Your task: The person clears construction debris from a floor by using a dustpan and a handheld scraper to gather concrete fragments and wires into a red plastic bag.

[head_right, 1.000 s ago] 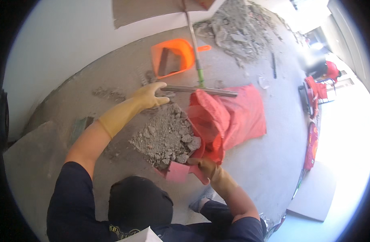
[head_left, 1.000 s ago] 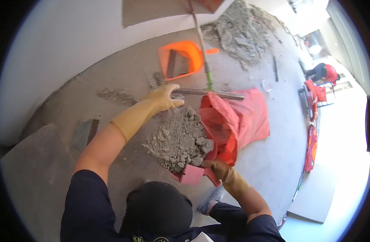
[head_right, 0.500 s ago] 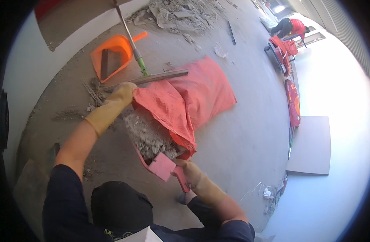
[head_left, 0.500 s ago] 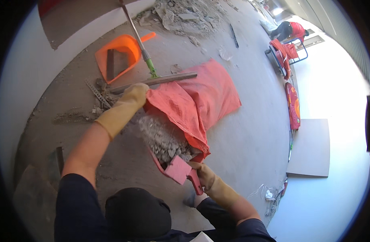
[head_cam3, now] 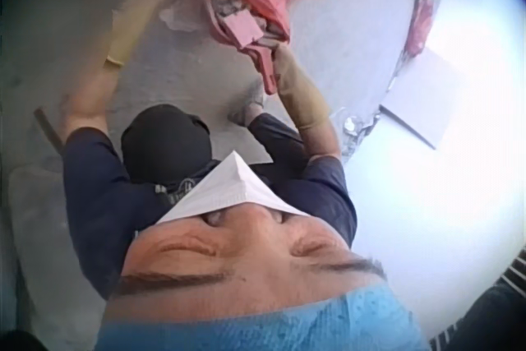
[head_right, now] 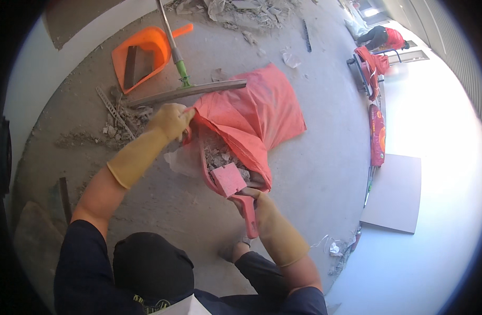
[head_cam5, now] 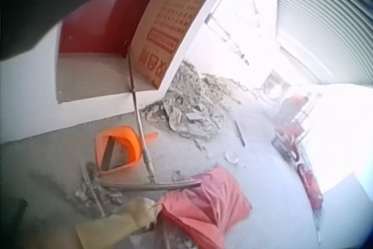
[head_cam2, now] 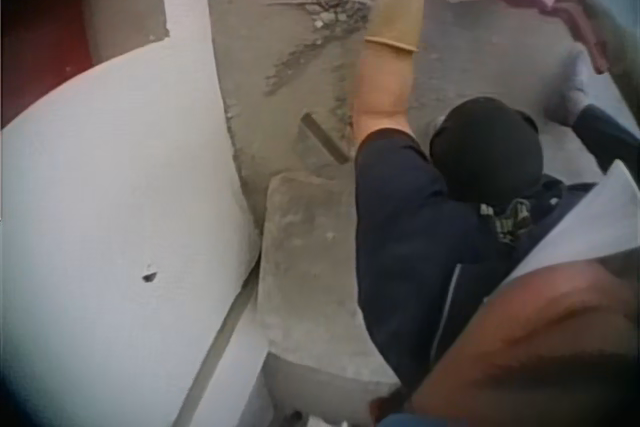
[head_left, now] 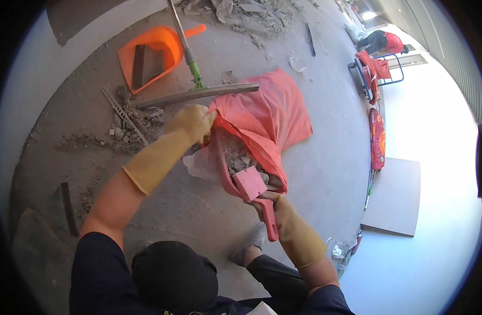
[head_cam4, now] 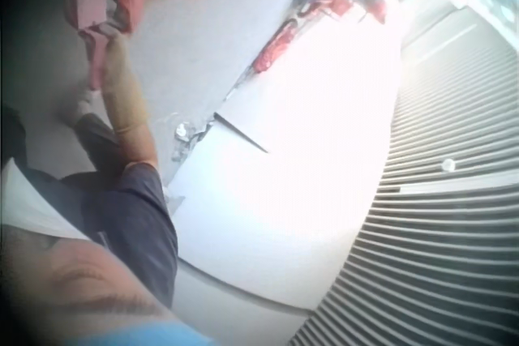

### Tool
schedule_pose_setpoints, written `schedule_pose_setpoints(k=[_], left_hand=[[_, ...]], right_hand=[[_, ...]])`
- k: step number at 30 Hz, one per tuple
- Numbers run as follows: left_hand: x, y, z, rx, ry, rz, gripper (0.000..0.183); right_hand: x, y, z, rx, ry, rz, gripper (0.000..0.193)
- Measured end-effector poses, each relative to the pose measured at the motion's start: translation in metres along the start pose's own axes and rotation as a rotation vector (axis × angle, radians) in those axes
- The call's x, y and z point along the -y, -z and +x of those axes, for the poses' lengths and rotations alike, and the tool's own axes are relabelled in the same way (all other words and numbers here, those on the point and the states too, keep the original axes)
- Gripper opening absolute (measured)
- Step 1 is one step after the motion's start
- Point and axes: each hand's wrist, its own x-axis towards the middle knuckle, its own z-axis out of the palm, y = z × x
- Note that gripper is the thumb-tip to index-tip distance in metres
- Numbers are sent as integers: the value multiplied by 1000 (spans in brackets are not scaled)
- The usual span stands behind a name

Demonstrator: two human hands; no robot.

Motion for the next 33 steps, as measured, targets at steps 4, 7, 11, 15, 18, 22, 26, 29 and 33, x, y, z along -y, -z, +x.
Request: schedule_pose_setpoints(k=[4, 7, 11, 15, 18, 22, 26, 29, 33], left_hand=[[37, 3, 18, -256, -125, 97, 44], [63, 8, 28, -470, -259, 113, 45], [83, 9, 30, -573, -387, 256, 45], [93, 3, 3, -377, -418, 348, 42], [106, -11, -26, -263, -252, 259, 44], [82, -2, -77, 68, 182, -150, 51], [99, -65, -98, 193, 124, -293, 45], [84, -65, -107, 378, 306, -417, 52], [113, -59, -113, 451, 390, -539, 42]], right_hand=[[-29, -16, 16, 11, 178, -112, 33], [-40, -24, 17, 163, 352, -625, 29], [-49, -38, 38, -109, -78, 322, 29], [-53, -67, 52, -218, 21, 514, 31], [-52, -100, 57, -269, 85, 595, 33], [-62, -151, 68, -274, 112, 692, 35], [-84, -129, 108, -180, 147, 183, 42], [-89, -95, 98, 124, 266, -521, 44], [-72, -111, 31, 20, 13, -639, 48]])
